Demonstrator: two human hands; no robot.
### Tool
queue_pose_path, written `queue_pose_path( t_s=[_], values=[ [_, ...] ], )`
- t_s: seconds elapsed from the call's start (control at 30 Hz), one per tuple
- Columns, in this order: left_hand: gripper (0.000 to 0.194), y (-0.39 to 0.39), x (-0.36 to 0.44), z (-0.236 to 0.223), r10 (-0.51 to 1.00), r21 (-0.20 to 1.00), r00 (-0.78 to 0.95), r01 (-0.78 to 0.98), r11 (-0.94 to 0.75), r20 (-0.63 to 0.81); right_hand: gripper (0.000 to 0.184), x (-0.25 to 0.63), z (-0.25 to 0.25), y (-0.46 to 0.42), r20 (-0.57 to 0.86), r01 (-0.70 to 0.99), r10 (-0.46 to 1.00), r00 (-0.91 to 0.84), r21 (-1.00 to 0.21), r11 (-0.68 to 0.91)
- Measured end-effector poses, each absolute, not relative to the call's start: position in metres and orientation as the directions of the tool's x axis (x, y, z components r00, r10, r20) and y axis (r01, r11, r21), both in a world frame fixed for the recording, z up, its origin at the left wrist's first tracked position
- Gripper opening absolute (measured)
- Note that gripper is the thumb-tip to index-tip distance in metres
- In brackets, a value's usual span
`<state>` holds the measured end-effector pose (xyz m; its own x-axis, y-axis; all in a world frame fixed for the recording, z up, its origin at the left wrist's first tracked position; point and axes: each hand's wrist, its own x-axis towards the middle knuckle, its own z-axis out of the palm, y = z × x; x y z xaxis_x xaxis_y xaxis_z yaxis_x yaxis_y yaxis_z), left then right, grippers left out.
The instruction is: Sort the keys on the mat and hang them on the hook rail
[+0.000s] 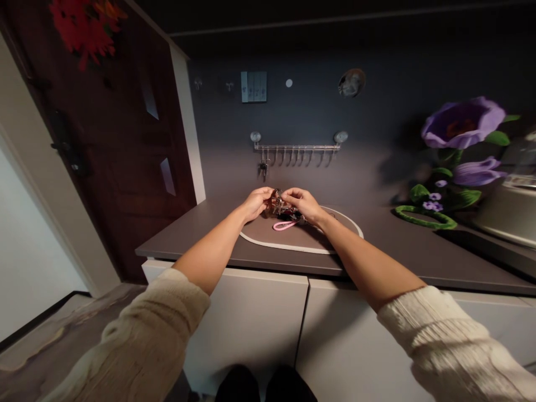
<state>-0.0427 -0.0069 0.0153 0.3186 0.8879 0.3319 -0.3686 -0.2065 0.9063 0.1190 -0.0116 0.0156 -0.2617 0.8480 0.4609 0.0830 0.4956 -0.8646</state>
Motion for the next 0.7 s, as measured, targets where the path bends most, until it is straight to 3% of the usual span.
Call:
queue_pose_path(
  t_s=[0.23, 0.47, 0.7],
  values=[
    [0.005, -0.0062, -0.0396, 0.0141, 0.909, 0.934, 0.234, -0.186, -0.306, 0.344, 0.026, 0.1162, 0.0147, -0.0140, 0.381, -0.095, 0.854, -0.354, -0.923, 0.372],
    [0.015, -0.0018, -0.0430, 0.0139, 0.857, 0.857, 0.044, 0.011, -0.515, 0.514, 0.027, 0.1165, 0.0121, -0.0127, 0.384, -0.121, 0.861, -0.333, -0.923, 0.365],
    [0.022, -0.0046, -0.0421, 0.0126, 0.857, 0.870, 0.185, 0.028, -0.493, 0.480, 0.029, 0.1172, 0.0128, -0.0124, 0.404, -0.145, 0.885, -0.233, -0.914, 0.379]
  ],
)
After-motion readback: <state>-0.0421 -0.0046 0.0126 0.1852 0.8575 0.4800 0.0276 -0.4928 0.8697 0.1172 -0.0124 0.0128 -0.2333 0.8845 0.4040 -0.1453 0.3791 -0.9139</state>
